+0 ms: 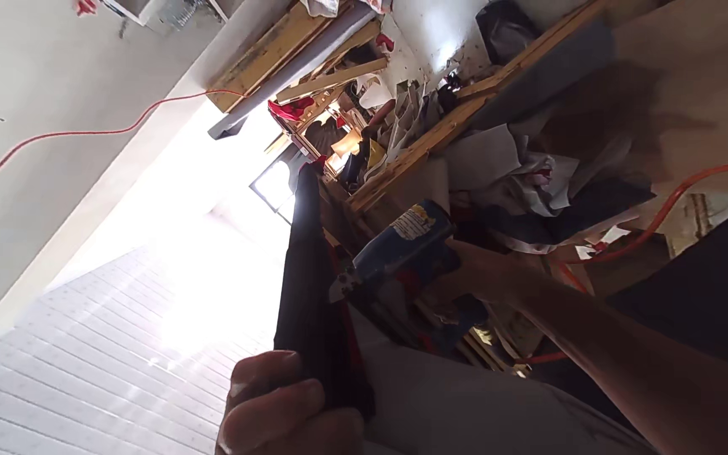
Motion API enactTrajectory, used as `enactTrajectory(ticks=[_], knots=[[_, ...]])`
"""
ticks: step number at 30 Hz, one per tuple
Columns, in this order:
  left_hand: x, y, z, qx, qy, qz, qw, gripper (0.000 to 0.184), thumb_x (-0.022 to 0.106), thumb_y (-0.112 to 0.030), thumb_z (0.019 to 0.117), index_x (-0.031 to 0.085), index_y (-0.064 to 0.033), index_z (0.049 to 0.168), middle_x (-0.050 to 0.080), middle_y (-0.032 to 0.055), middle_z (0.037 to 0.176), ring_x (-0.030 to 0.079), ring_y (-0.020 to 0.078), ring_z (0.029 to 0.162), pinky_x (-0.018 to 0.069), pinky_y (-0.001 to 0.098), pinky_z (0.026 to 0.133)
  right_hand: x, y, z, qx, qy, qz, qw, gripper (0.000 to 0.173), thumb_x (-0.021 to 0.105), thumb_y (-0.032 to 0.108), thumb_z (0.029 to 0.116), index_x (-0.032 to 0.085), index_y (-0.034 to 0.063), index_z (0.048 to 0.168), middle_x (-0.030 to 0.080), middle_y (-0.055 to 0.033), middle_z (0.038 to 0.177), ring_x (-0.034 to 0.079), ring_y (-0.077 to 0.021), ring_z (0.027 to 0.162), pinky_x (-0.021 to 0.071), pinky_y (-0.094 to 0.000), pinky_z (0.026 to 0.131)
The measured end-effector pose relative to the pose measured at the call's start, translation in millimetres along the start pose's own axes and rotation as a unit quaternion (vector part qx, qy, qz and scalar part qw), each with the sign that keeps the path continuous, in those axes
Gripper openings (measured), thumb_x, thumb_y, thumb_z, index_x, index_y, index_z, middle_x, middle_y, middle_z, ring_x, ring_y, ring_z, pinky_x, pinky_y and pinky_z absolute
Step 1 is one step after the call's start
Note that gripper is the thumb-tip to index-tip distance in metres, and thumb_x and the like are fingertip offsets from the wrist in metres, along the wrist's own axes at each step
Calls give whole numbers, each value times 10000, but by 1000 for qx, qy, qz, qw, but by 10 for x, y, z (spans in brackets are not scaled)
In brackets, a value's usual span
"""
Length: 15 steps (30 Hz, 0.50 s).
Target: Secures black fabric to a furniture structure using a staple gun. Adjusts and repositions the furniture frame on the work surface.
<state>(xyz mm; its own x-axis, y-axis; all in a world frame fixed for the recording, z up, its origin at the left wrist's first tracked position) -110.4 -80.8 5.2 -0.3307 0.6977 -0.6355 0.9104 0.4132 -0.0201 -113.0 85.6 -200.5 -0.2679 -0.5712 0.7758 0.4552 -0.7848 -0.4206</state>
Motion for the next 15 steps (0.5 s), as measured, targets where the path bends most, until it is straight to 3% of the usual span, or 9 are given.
enactTrajectory(ticks=[11,15], knots=[[7,-19,-5,9,-11,18,1000,377,396,-281,1101,618,-156,823,681,-25,869,595,142,1044,313,304,1114,265,135,-383,-6,-19,-28,999,129,712,114,823,708,222,893,697,75,706,634,-3,556,548,-159,520],[7,-26,-31,15,-17,15,1000,373,412,-317,1091,631,-157,835,680,-30,865,591,139,1050,311,298,1117,315,71,-450,-29,1,2,1000,135,746,169,852,731,223,974,718,57,750,652,-12,572,570,-174,531]])
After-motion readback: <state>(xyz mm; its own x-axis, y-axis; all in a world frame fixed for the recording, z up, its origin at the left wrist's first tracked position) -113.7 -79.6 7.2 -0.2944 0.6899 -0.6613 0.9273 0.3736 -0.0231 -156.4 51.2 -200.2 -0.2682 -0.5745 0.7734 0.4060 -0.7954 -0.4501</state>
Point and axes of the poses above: each hand's wrist, its own z-axis towards the middle knuckle, its own x-axis out of the palm, y = z × x, the point moved 7 cm from there along z, towards the middle knuckle
